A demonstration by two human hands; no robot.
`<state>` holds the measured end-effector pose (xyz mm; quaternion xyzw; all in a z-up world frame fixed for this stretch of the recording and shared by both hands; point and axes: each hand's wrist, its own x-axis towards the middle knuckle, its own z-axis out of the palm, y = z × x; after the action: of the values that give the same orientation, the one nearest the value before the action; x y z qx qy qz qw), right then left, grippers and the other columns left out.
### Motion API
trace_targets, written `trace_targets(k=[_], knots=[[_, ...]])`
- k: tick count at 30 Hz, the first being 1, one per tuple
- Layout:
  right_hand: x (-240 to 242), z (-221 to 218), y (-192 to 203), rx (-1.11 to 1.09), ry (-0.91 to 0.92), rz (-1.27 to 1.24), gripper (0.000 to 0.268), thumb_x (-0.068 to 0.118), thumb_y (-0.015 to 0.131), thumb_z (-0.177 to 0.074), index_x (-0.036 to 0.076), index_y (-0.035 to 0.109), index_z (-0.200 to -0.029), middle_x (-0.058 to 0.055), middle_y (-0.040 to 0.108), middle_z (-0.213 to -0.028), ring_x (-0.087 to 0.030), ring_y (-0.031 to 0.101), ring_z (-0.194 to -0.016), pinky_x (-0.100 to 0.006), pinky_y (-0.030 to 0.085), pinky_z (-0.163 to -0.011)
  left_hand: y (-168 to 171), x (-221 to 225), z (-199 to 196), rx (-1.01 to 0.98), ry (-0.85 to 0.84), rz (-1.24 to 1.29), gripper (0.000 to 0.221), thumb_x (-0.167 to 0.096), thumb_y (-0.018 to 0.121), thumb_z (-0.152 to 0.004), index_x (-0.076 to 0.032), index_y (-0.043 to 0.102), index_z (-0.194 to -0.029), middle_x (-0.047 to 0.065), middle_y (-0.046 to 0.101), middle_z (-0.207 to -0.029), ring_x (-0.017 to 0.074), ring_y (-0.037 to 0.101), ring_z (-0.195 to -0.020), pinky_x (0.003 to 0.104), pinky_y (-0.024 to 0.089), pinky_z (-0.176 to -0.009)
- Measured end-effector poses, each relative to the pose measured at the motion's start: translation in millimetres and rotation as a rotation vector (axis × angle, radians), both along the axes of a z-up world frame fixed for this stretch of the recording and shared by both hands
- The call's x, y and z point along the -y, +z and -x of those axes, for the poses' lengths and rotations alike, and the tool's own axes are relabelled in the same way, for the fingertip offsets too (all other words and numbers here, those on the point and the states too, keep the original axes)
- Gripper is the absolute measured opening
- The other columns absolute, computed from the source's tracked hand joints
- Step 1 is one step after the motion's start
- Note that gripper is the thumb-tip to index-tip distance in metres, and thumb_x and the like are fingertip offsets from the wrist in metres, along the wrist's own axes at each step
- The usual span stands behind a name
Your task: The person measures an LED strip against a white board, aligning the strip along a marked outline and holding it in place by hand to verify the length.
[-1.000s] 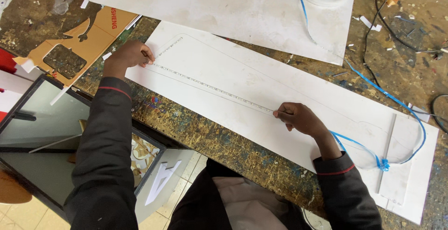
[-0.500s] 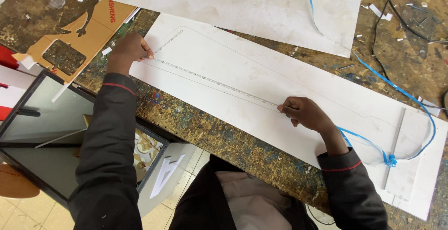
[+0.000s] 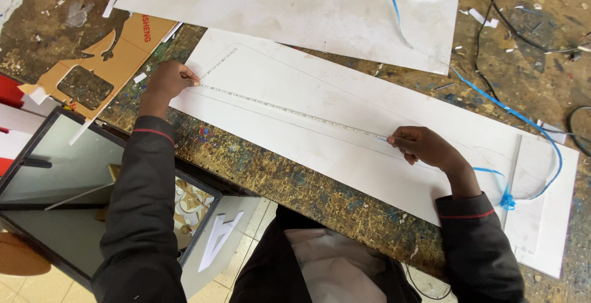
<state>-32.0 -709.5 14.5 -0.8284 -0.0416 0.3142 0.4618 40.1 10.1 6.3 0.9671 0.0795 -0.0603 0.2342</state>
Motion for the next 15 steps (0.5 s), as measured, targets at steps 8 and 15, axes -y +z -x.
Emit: trace_targets(k=[8, 15], knots=[[35, 16, -3, -0.028, -0.035, 0.015, 0.027, 0.016, 0.066, -0.112, -0.006, 0.08, -0.115, -0.009, 0.052, -0.072, -0.025, 0.066, -0.06, -0.043, 0.053, -0.066, 1, -3, 0, -0.011, 0.046, 0.068, 0.022, -0.019, 0.092, -0.1, -0.01, 0.091, -0.119, 0.02, 0.086, -0.113, 0.0436, 0.08, -0.111, 0.049, 0.062, -0.092], [75, 25, -19, -0.036, -0.084, 0.04, 0.025, 0.015, 0.068, -0.11, -0.005, 0.081, -0.111, -0.007, 0.048, -0.071, -0.025, 0.064, -0.059, -0.044, 0.052, -0.065, 17, 3, 8, -0.015, 0.043, 0.058, 0.022, -0.019, 0.091, -0.1, -0.012, 0.091, -0.121, 0.017, 0.086, -0.11, 0.0392, 0.081, -0.103, 0.048, 0.061, -0.089]])
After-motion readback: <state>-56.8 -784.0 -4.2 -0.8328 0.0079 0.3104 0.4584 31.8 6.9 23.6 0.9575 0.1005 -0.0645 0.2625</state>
